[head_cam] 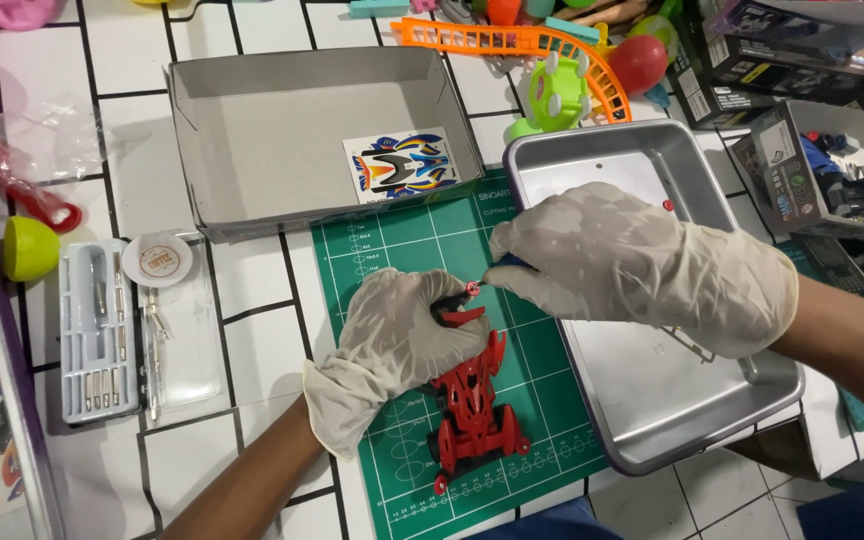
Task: Assembling a Mini 4WD toy car by fitting plastic parts and fastening them with a screwdriver.
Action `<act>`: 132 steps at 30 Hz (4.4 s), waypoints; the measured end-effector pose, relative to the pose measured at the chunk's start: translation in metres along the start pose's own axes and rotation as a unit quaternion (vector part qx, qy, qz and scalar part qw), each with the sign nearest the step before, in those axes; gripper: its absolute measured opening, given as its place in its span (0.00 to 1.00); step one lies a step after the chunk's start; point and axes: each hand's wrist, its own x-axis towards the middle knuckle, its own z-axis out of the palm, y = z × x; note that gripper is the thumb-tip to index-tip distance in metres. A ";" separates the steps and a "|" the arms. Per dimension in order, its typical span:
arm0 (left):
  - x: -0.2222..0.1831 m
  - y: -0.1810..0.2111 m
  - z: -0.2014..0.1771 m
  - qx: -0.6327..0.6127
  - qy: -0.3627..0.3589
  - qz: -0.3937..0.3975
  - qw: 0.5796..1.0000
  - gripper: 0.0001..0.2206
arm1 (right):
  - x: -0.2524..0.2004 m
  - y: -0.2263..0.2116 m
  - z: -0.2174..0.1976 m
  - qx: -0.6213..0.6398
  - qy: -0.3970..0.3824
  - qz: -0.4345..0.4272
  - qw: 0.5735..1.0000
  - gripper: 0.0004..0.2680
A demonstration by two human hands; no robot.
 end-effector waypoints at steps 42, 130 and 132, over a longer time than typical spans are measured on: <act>-0.008 0.010 -0.006 -0.021 0.036 0.050 0.998 0.36 | -0.115 0.040 0.126 0.328 0.159 0.120 0.923 0.08; -0.027 -0.066 -0.049 0.051 -0.045 -0.030 0.997 0.13 | 0.052 -0.095 0.043 0.533 0.235 0.015 0.813 0.15; -0.026 -0.061 -0.054 0.045 -0.041 -0.022 0.998 0.13 | 0.052 -0.096 0.042 0.528 0.239 0.011 0.815 0.14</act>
